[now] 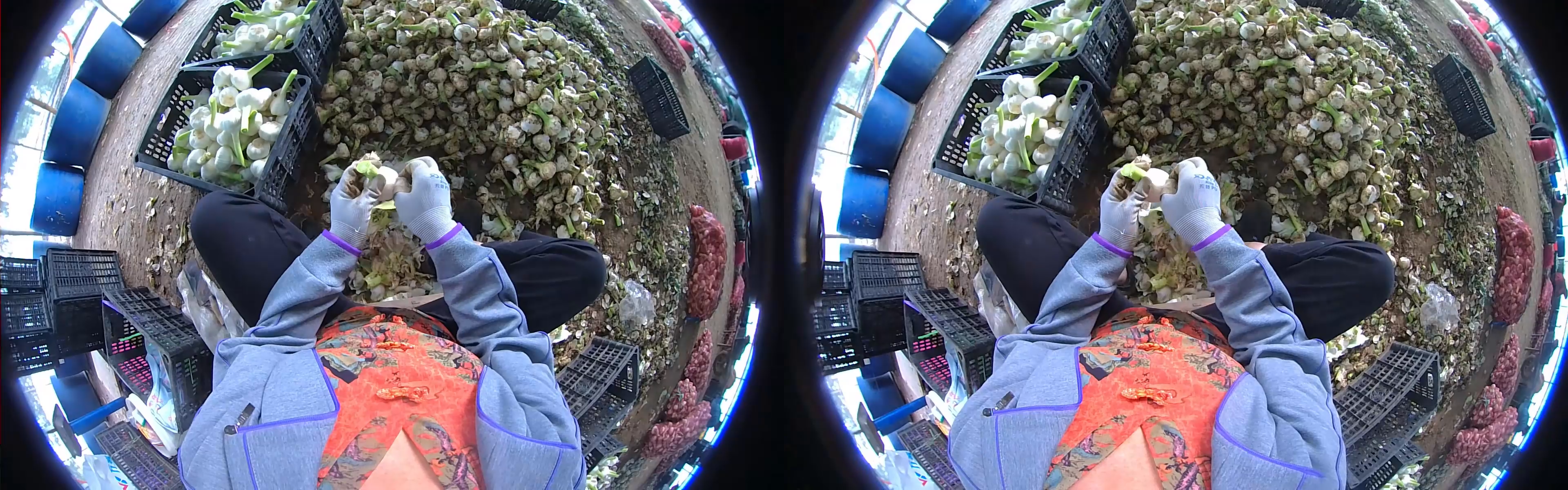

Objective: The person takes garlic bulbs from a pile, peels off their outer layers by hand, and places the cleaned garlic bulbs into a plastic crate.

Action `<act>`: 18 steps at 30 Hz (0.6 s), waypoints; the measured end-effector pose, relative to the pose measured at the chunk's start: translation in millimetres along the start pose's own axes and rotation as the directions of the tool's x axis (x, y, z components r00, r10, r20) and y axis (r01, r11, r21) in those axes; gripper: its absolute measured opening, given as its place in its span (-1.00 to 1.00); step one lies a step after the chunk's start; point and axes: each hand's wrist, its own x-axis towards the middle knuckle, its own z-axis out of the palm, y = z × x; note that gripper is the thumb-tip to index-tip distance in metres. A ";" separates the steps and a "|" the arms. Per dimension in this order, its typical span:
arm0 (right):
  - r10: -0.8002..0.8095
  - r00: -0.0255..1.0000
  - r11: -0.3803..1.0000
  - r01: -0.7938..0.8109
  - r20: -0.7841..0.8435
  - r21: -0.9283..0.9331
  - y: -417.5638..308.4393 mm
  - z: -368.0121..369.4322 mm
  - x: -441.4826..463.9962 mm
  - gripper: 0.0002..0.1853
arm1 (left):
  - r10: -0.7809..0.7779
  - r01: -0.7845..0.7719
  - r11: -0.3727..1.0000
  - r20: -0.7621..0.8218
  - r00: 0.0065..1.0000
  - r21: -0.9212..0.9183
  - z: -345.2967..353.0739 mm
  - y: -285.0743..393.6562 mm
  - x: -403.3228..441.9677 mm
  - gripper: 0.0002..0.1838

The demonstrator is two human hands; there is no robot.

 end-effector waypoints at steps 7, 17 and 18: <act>-0.012 0.990 0.997 0.023 -0.139 0.079 17.8 -7.1 7.8 -0.86 | -0.052 0.058 0.972 0.030 0.998 -0.226 -3.1 10.3 8.6 -0.67; 0.083 0.971 0.996 -0.088 0.224 0.013 37.5 -2.6 6.7 -0.73 | -0.053 0.124 0.848 0.150 0.987 -0.515 -10.6 29.1 14.7 -0.53; 0.080 0.981 0.986 -0.103 0.179 0.127 31.8 -3.1 4.9 -0.74 | -0.054 0.124 0.849 0.149 0.987 -0.514 -10.2 30.3 13.6 -0.53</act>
